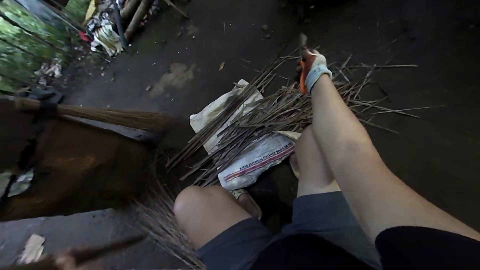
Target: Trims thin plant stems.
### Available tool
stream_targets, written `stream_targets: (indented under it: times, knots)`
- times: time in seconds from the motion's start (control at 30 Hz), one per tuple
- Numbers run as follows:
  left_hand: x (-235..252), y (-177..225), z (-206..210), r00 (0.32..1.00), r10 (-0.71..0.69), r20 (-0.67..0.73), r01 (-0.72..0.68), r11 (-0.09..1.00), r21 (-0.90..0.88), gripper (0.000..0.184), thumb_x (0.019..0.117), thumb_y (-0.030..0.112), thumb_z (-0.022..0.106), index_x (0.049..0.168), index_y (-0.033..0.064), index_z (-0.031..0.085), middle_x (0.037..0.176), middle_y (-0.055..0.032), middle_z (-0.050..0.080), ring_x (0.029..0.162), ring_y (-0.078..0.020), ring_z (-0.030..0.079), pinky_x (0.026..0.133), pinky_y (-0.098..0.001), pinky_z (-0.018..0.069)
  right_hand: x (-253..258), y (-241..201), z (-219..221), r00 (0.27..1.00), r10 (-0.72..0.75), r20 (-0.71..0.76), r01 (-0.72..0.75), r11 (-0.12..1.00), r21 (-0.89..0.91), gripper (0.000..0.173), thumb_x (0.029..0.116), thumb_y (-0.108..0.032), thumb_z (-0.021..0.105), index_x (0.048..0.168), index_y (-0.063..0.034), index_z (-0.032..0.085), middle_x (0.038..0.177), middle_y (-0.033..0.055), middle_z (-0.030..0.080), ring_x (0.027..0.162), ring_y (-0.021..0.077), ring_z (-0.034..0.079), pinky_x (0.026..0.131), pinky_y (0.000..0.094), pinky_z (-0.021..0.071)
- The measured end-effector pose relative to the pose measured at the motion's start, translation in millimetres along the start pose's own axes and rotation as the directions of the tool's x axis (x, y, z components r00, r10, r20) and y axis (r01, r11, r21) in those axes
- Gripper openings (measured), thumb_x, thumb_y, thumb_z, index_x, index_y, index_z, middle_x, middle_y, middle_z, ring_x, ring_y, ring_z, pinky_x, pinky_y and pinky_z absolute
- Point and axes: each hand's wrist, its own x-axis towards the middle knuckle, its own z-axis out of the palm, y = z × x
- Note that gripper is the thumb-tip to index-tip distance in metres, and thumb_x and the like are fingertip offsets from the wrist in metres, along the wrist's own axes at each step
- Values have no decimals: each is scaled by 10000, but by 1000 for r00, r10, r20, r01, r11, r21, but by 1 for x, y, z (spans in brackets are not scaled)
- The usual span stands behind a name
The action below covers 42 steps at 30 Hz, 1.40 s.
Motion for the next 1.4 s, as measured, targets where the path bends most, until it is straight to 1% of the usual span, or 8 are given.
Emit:
stream_targets:
  times: [0.33, 0.5, 0.6, 0.77, 0.93, 1.1, 1.23, 1.4]
  knots:
    - [-110, 160, 355, 860, -227, 457, 504, 519, -690, 329, 1115, 202, 427, 1417, 71, 427, 1236, -80, 597, 1090, -167, 631, 963, -351, 550, -163, 86, 148, 203, 244, 948, -234, 953, -195, 378, 1071, -385, 523, 1364, -148, 546, 695, -4, 609, 433, 51, 511, 375, 210, 463]
    - [-160, 152, 390, 665, -289, 688, 584, 776, -238, 395, 1073, 229, 540, 1419, 61, 447, 1211, -140, 627, 1005, -216, 658, 855, -382, 574, -138, 84, 151, 438, 135, 889, -268, 963, -14, 371, 1100, -366, 440, 885, -113, 607, 629, -25, 578, 463, 44, 525, 415, 202, 466]
    - [-167, 152, 361, 554, -63, 830, -54, 992, 111, 455, 1123, 242, 408, 1498, -10, 450, 1391, -181, 611, 1217, -241, 641, 1021, -401, 530, -115, 74, 146, 517, 154, 842, -222, 974, -42, 365, 1096, -406, 438, 875, -155, 585, 599, -52, 542, 420, 32, 452, 372, 195, 404]
    - [-107, 145, 332, 426, 436, 793, -885, 383, 265, 554, 1102, 374, 354, 1542, 49, 444, 1638, -307, 262, 1514, -552, 186, 1174, -750, 124, -103, 51, 127, 529, 255, 809, -304, 947, -99, 447, 1081, -473, 445, 844, -106, 540, 557, -18, 461, 387, 76, 430, 354, 234, 415]
    - [-84, 134, 319, 405, 108, 908, -780, 558, 281, 497, 1140, 357, 264, 1525, 102, 448, 1104, -280, 684, 1021, -474, 667, 935, -707, 454, -103, 33, 122, 545, 238, 804, -445, 895, 37, 463, 1087, -476, 428, 806, -113, 487, 537, -7, 426, 360, 82, 399, 329, 227, 389]
    - [-106, 142, 323, 417, -11, 909, -616, 731, 291, 392, 1139, 238, 322, 1275, 3, 605, 987, -235, 657, 856, -378, 644, 789, -587, 509, -105, 38, 125, 625, 162, 763, 57, 966, -252, 399, 1091, -443, 456, 965, -82, 570, 652, 6, 473, 483, 98, 451, 443, 253, 438]
    - [-98, 125, 340, 356, -301, 885, 88, 953, 289, 270, 1130, 281, 331, 1085, 136, 554, 593, 96, 379, 430, -7, 311, 399, -168, 296, -141, 69, 152, 519, 239, 821, 669, 484, -564, 490, 992, -396, 660, 1369, -88, 611, 1189, 182, 692, 1092, 331, 666, 958, 569, 514]
    - [-96, 122, 340, 178, -354, 918, 388, 883, 265, 302, 1136, 283, 284, 987, 181, 526, 535, 122, 292, 397, 9, 239, 372, -149, 220, -165, 81, 152, 558, 259, 788, 774, 178, -607, 455, 1055, -361, 534, 1448, -136, 496, 1209, 189, 677, 1046, 395, 688, 857, 626, 542]
